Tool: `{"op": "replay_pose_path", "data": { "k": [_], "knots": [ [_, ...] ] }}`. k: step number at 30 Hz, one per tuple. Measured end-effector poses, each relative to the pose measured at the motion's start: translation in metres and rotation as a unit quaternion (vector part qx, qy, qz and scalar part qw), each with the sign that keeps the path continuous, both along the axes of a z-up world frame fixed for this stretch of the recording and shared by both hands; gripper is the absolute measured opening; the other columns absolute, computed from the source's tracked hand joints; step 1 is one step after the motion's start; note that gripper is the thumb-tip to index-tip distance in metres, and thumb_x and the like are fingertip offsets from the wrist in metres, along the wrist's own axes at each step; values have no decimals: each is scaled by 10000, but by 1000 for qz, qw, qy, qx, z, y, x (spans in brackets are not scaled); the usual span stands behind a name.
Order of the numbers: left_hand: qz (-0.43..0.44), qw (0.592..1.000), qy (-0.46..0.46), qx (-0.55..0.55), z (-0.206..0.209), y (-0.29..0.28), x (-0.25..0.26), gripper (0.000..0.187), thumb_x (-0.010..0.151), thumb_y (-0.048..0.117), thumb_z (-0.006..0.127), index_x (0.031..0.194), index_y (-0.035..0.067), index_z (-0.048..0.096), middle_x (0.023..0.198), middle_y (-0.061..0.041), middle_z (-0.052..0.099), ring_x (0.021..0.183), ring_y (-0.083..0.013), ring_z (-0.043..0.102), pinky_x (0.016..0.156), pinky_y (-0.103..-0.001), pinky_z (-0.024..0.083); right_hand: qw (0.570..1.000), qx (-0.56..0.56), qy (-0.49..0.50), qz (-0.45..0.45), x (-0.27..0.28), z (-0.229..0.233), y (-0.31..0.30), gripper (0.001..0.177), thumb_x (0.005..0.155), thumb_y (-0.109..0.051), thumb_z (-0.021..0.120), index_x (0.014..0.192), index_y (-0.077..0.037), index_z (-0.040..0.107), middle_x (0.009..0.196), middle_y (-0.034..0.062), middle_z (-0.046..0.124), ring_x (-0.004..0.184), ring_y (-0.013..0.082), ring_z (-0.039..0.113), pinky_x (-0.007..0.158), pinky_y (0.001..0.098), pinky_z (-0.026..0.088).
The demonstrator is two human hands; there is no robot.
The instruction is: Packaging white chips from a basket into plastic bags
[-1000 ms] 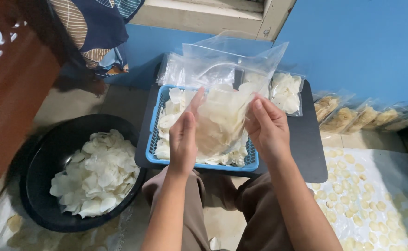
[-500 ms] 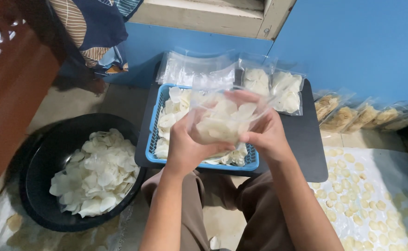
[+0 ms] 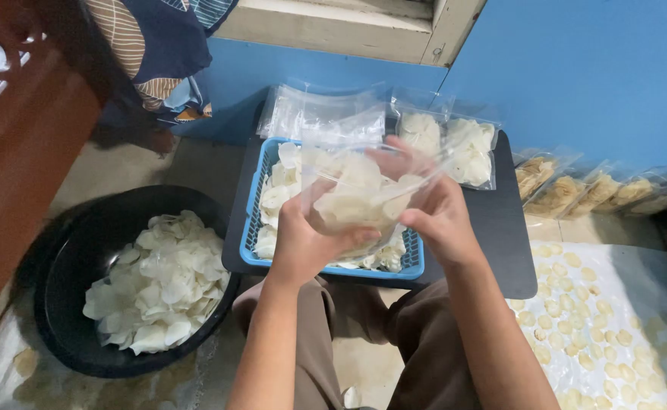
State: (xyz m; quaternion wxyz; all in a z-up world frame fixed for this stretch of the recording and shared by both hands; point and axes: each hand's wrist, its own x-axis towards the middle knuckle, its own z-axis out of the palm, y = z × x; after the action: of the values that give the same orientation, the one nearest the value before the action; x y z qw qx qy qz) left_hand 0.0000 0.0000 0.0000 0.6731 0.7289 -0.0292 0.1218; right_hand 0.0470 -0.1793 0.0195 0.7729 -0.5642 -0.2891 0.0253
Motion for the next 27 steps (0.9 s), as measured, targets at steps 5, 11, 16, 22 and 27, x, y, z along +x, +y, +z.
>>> {"op": "replay_pose_path", "data": {
  "k": [5,11,16,22,27],
  "knots": [
    [-38,998,-46,-25,-4,1,2,941,497,310,1033,1305,23,645,1199,-182,733,1187,-268,661,1078,-480,474,997,3,-46,68,3,-3,2,732,990,-391,629,1558,-27,346,1614,249,377,1478,423,372,1163,572,408],
    [-35,988,-103,-110,-11,0,3,934,520,276,1034,1319,25,619,1197,-149,720,1159,-195,634,1080,-439,496,995,-32,-64,62,-5,6,5,618,1071,-291,434,1584,14,276,1629,273,337,1533,389,269,1233,563,272],
    [-20,983,-101,-150,-25,5,6,860,582,255,1021,1300,10,618,1146,-138,740,1100,-180,665,1042,-416,520,997,-63,-28,19,-5,-2,2,485,1093,-195,329,1516,25,416,1567,248,442,1474,389,389,1222,553,309],
    [35,989,-98,-106,-24,0,6,768,538,244,1046,1164,-22,689,987,-144,769,966,-199,724,922,-432,580,995,-89,0,-47,7,-11,-7,301,1104,-110,421,1013,-2,686,692,40,507,665,87,485,679,207,467],
    [106,988,-111,7,-28,12,6,648,546,274,1051,1018,-25,723,887,-159,784,881,-198,744,848,-435,597,982,-126,86,-113,3,3,0,269,1038,-109,533,1230,-1,689,1194,176,730,1218,254,653,1064,495,516]
  ]
}}
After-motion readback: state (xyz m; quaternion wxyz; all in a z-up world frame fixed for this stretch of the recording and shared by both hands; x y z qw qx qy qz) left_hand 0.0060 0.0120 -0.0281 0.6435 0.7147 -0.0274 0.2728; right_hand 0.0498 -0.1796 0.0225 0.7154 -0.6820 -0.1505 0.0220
